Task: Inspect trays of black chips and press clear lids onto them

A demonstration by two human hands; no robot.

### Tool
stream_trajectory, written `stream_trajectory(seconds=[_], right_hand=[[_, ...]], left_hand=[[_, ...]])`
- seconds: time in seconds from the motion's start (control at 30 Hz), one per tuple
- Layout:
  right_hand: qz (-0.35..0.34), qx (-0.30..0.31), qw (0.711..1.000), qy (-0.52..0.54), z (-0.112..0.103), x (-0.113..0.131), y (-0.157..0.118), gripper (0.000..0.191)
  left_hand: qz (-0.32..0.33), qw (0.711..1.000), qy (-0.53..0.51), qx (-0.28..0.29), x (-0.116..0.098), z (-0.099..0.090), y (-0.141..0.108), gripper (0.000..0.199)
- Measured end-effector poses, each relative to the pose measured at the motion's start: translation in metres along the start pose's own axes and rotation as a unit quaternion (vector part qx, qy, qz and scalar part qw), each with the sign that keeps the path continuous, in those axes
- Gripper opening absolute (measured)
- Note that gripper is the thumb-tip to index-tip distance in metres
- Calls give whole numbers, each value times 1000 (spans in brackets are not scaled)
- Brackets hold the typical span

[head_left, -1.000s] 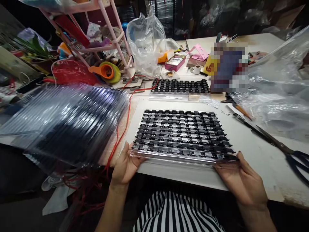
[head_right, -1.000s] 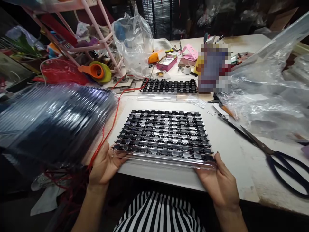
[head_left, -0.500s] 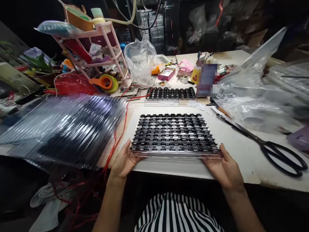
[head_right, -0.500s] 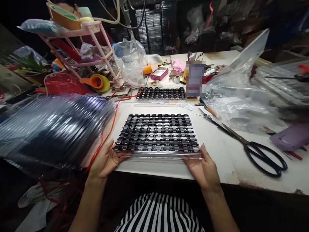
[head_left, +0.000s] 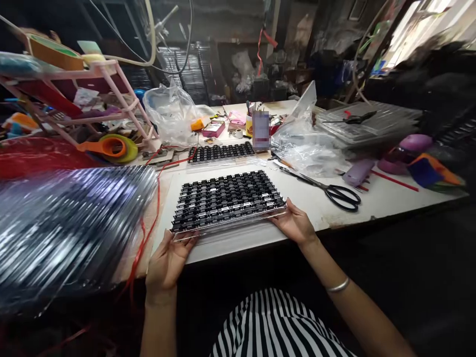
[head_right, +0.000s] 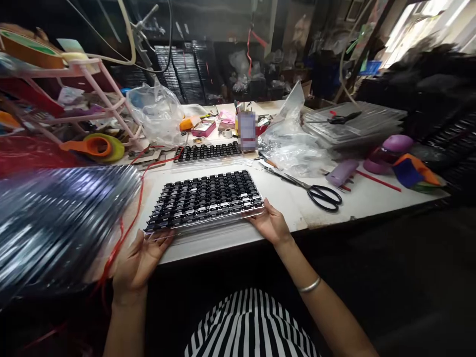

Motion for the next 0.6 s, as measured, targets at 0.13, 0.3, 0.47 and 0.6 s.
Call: stream_trajectory(seconds=[0.13, 0.3, 0.47, 0.6], right_hand=[[-2, -8, 1000, 3, 1, 0, -2, 40], [11, -29, 999, 8, -3, 0, -1, 43], [15, -64, 998, 16, -6, 1, -2, 39], [25, -86, 996, 7, -7, 2, -3, 37]], left_hand=[[-5, 1000, -2, -12, 1, 0, 1, 38], [-6, 999, -8, -51, 3, -4, 2, 38], [-18, 998, -10, -64, 3, -4, -1, 39], [-29, 996, -8, -84, 3, -4, -2, 40]])
Point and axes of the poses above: each hand's wrist, its own y-axis towards the middle knuckle, its own z-axis out of the palm, x = y × z, the point moved 3 cm from there along y, towards the middle knuckle, and after that the axes turned 4 degrees about y, right-handed, at the moved point
